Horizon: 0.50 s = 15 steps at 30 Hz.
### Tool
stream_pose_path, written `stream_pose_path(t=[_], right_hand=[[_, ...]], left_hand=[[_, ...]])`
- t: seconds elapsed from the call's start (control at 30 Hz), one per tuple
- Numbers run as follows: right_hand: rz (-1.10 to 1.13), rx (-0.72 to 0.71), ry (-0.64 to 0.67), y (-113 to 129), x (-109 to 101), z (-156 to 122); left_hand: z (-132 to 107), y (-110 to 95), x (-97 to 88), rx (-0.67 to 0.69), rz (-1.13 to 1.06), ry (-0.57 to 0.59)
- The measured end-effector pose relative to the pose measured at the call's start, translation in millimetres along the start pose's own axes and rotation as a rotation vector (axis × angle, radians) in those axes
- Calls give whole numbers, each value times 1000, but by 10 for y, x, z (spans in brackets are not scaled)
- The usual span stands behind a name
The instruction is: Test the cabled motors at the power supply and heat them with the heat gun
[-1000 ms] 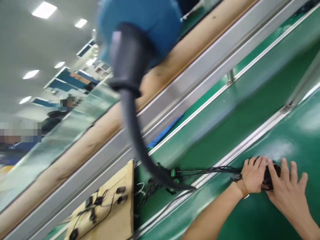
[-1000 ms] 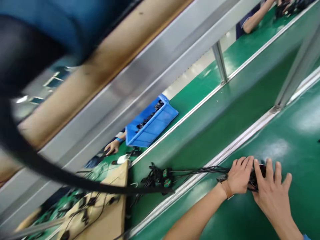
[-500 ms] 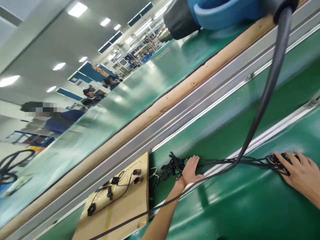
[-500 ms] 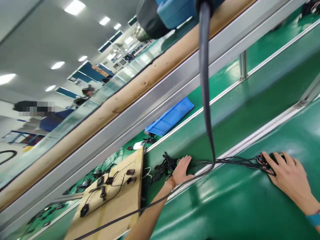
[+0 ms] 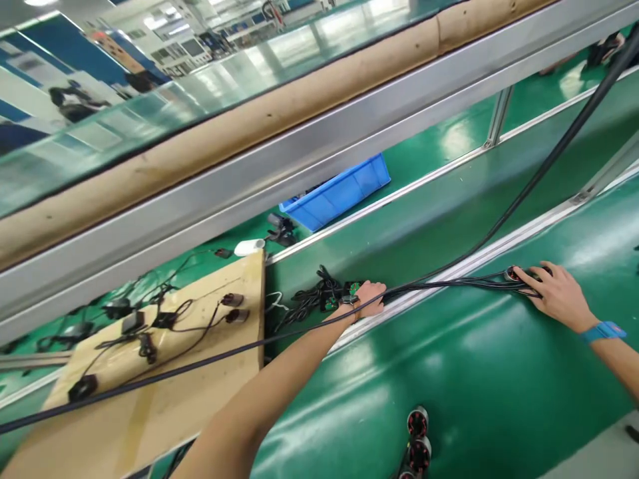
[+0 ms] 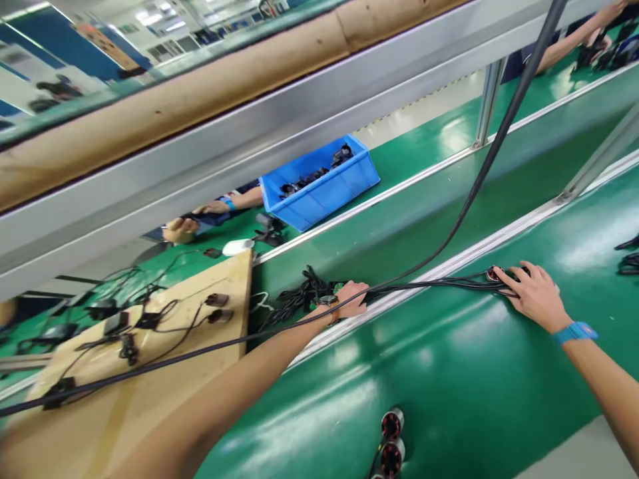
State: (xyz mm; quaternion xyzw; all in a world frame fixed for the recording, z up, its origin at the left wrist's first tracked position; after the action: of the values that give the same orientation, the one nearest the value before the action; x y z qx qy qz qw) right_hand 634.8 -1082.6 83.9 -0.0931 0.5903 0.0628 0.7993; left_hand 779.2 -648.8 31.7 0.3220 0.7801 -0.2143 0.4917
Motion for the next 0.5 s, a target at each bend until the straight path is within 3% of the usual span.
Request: stream_pose_path(t=[0.13,0.27,0.4,0.5], right_hand=[[-14,-43,9,7,21,-15],[9,-74,3,-9,45,-24],[48,-75,-18,-85,81,-34],[107,-120,-45,-137,154,-68]], left_hand=[[-5,-60,-42,-79,7,18],[-172,-113,-273,-128,-20,24],[-591,-300,-511,-158,-54,32],[-1013,-654,-511,-174,-71,65]])
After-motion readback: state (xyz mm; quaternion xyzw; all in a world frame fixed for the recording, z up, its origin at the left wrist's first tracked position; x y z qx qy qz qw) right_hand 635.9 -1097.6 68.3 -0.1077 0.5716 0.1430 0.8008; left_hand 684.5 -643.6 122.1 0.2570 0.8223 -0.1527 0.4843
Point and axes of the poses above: each hand's wrist, its own z-axis towards the middle knuckle, its own x-axis out of the palm, y = z × x, the point moved 10 cm from there along z, towards the middle knuckle, and after that the axes turned 1 degree about -y, right-handed, at the moved point
